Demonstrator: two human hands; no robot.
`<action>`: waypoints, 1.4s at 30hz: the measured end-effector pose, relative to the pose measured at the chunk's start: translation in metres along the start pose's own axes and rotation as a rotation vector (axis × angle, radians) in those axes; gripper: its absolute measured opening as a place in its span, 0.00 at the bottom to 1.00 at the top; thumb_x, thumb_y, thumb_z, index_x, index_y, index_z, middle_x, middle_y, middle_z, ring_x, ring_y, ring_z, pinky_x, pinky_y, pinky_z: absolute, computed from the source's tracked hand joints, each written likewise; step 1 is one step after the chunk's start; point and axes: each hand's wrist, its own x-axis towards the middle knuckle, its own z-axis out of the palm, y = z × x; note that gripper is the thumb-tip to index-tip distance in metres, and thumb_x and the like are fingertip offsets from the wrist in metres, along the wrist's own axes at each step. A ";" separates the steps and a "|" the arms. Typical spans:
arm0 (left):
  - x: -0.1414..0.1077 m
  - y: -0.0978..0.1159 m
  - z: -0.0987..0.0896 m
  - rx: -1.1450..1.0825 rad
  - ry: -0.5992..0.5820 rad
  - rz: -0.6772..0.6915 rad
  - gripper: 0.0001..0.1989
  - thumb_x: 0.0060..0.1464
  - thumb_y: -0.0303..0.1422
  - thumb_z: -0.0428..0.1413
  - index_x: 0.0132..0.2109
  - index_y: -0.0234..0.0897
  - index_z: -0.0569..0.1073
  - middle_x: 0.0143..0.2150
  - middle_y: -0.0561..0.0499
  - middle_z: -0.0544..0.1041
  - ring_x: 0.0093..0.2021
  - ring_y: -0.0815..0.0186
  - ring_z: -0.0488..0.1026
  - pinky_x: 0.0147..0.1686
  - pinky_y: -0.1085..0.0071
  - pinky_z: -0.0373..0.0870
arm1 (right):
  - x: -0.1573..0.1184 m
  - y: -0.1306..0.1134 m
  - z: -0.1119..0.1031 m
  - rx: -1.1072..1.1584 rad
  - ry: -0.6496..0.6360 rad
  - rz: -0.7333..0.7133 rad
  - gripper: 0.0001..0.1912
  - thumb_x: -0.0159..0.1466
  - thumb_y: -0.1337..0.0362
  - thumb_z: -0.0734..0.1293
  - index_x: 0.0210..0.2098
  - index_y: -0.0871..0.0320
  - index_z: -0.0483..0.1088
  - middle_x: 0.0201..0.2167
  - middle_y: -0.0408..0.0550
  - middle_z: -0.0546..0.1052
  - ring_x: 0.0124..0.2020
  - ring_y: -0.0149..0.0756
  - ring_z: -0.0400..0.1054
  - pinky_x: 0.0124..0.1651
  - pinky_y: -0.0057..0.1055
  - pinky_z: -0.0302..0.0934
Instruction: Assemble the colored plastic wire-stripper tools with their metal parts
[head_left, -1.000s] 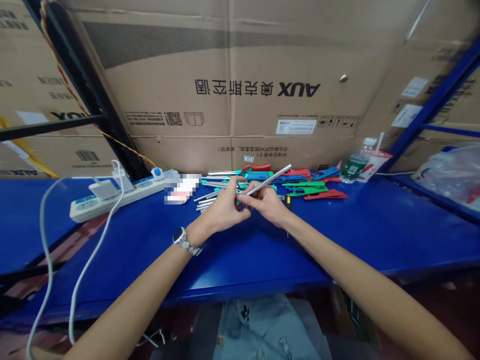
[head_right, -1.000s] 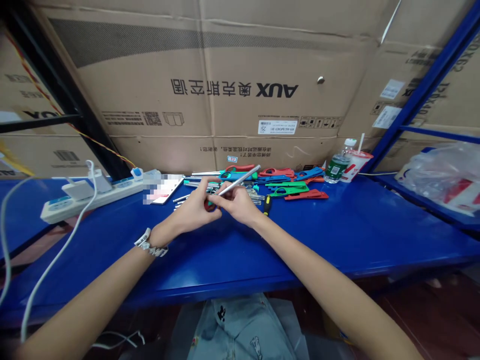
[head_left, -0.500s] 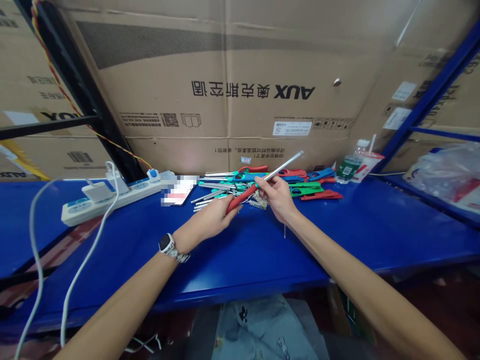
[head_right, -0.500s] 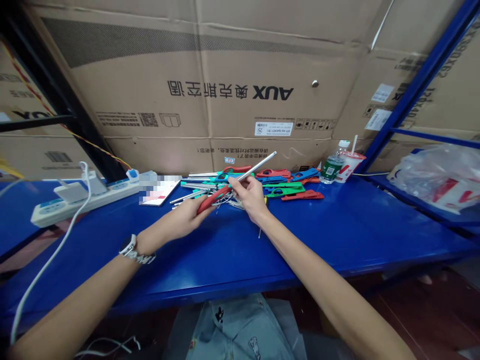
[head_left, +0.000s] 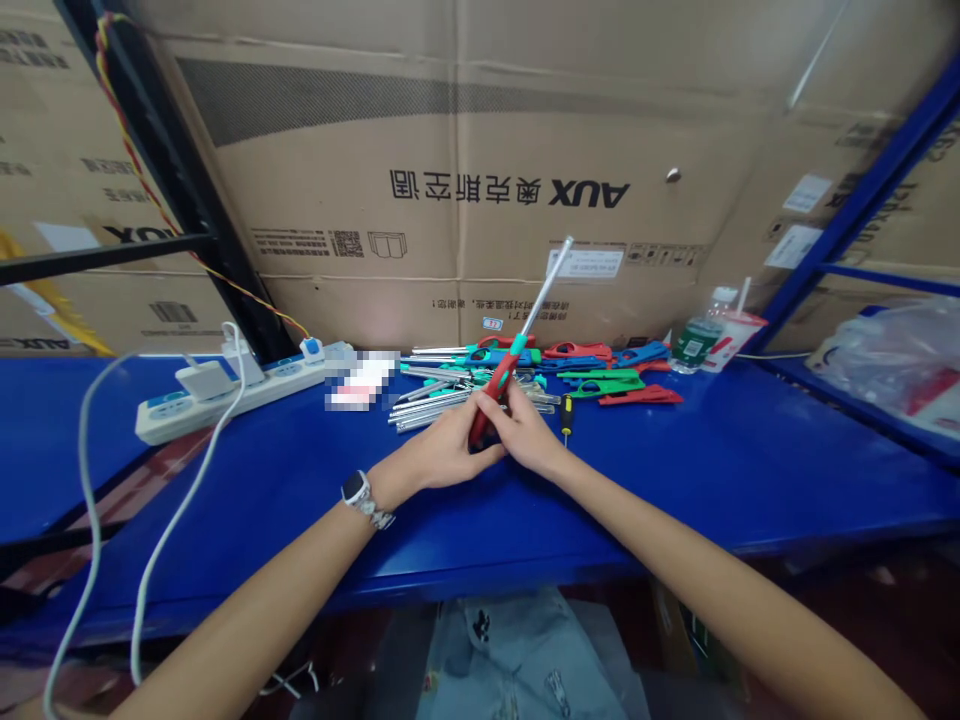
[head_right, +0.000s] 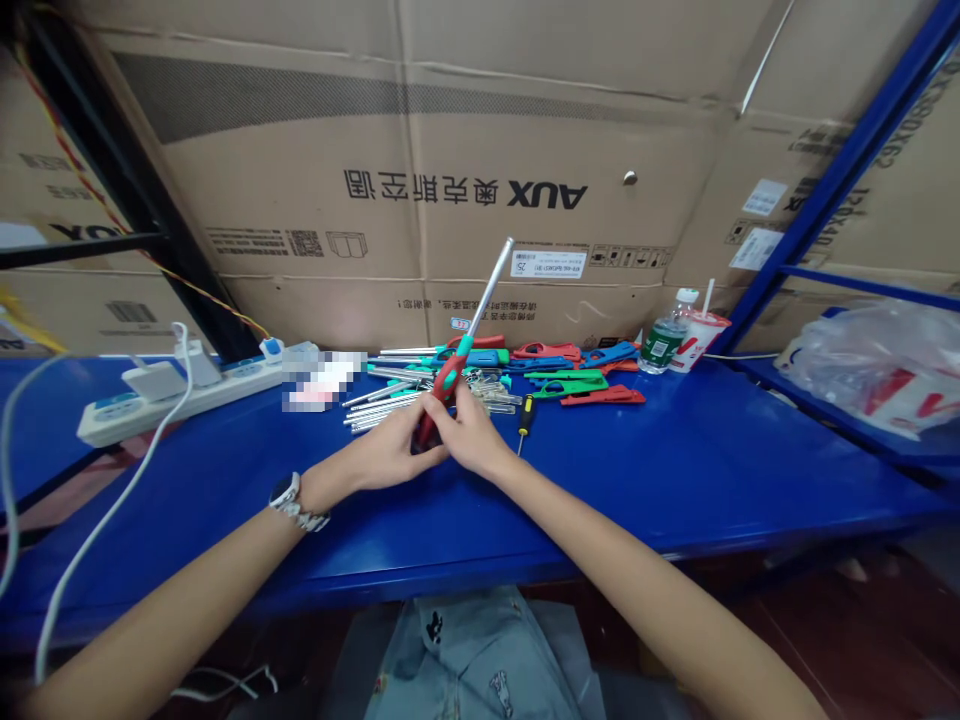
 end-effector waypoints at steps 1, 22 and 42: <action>-0.002 0.002 -0.007 0.062 -0.001 0.006 0.17 0.59 0.43 0.58 0.48 0.36 0.72 0.40 0.46 0.79 0.35 0.61 0.74 0.34 0.66 0.71 | 0.001 -0.001 -0.004 -0.006 -0.001 0.015 0.19 0.66 0.44 0.66 0.44 0.51 0.65 0.37 0.46 0.75 0.39 0.40 0.70 0.43 0.38 0.67; -0.009 -0.004 -0.015 0.268 -0.168 0.089 0.17 0.58 0.46 0.62 0.44 0.38 0.72 0.45 0.45 0.74 0.46 0.55 0.73 0.45 0.60 0.71 | -0.019 -0.008 -0.048 -0.841 -0.524 -0.262 0.18 0.67 0.56 0.69 0.54 0.54 0.72 0.49 0.55 0.73 0.51 0.50 0.67 0.54 0.49 0.60; -0.005 -0.011 -0.017 0.454 -0.253 0.157 0.16 0.70 0.31 0.44 0.49 0.35 0.77 0.39 0.44 0.78 0.40 0.58 0.75 0.43 0.61 0.70 | -0.025 -0.003 -0.084 -0.823 0.173 0.271 0.31 0.63 0.63 0.65 0.65 0.60 0.58 0.28 0.47 0.77 0.32 0.46 0.74 0.36 0.37 0.61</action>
